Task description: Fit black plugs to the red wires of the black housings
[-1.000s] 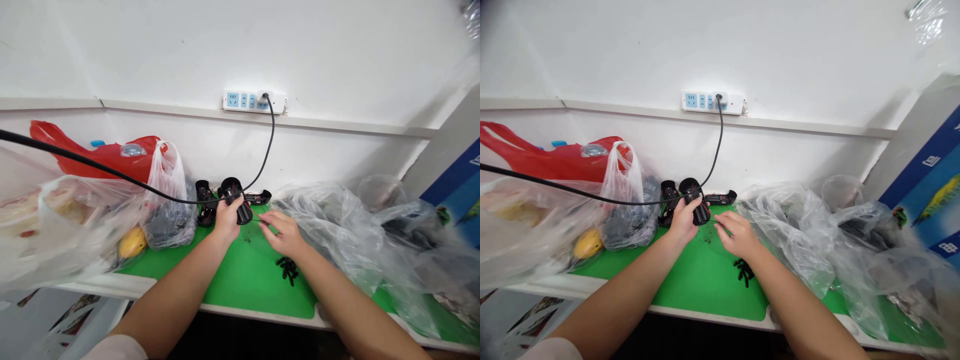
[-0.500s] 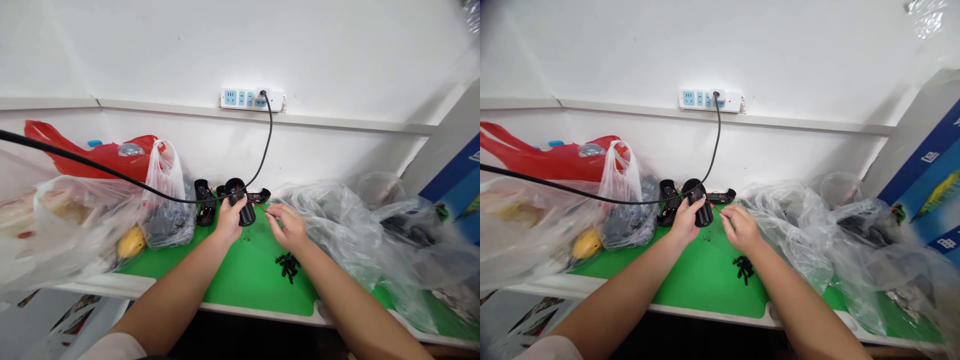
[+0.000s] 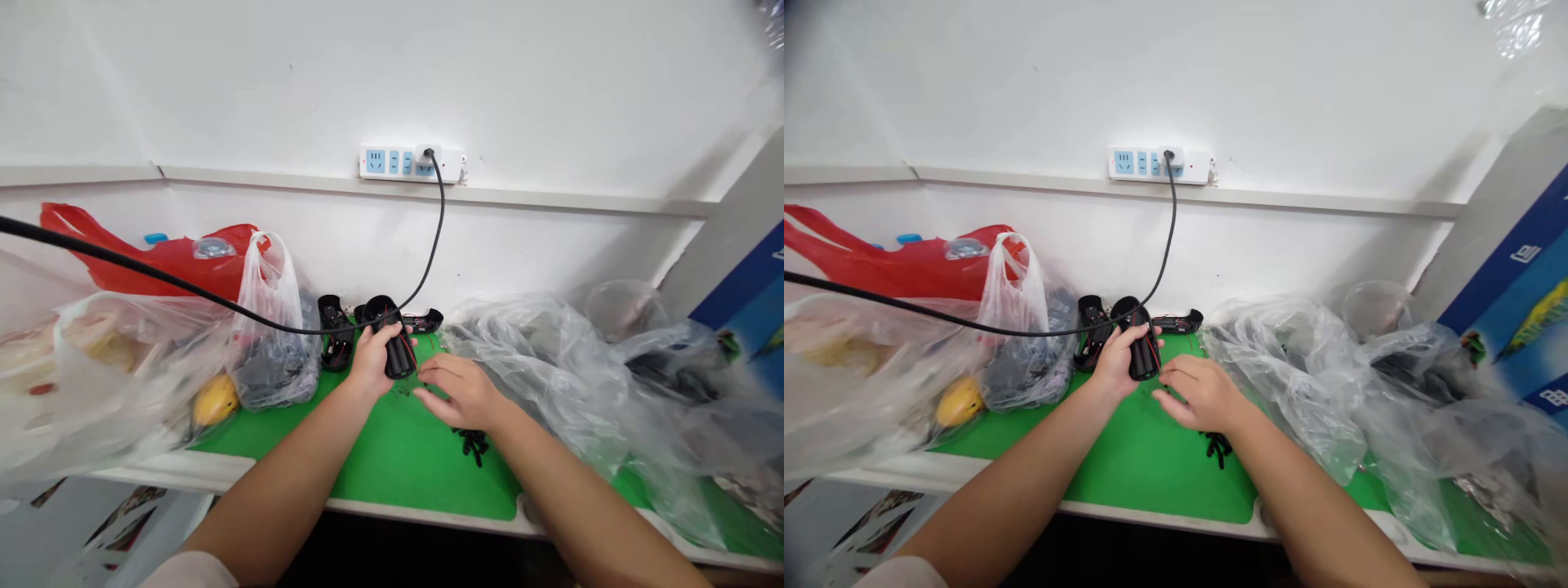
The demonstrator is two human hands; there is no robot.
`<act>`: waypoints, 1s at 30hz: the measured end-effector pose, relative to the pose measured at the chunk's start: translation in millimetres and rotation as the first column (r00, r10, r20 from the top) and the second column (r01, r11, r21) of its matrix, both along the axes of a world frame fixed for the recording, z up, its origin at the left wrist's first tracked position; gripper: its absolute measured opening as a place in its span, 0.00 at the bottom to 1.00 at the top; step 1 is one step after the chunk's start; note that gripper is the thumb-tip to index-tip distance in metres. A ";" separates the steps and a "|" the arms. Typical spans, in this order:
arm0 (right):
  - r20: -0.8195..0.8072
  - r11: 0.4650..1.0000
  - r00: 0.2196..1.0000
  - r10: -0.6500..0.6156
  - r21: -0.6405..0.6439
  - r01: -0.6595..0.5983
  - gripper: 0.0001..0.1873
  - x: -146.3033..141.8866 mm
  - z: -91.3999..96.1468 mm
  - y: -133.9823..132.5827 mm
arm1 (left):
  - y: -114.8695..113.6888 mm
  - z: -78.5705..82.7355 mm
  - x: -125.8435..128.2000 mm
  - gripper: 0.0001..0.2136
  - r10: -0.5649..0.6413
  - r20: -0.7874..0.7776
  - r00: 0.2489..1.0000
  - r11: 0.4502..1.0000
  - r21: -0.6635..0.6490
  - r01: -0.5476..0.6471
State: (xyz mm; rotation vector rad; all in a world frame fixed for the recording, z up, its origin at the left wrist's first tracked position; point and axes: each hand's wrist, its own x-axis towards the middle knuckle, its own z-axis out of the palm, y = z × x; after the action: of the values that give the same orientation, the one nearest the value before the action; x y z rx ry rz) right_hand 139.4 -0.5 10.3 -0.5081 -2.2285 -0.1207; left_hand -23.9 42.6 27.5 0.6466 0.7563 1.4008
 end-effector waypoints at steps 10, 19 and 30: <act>0.211 0.590 0.976 -0.055 -0.781 0.203 0.19 50.6 30.6 16.4 | -7.1 -0.4 3.6 0.12 -0.286 -0.168 0.943 0.955 0.024 0.294; 0.645 0.446 0.712 0.278 -0.743 0.499 0.11 40.8 16.8 17.3 | -13.6 -1.8 7.7 0.08 -0.453 -0.163 0.876 0.891 -0.064 0.449; 0.613 0.504 0.756 0.229 -0.739 0.447 0.07 38.5 7.4 20.2 | -19.9 1.2 2.9 0.16 -0.510 -0.138 0.849 0.858 -0.006 0.514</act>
State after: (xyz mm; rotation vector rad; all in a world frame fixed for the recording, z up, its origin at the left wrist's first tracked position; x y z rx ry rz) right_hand 177.8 19.7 17.7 -1.3529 -2.8347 0.9971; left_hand -21.0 22.7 28.6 0.9003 0.6063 0.8808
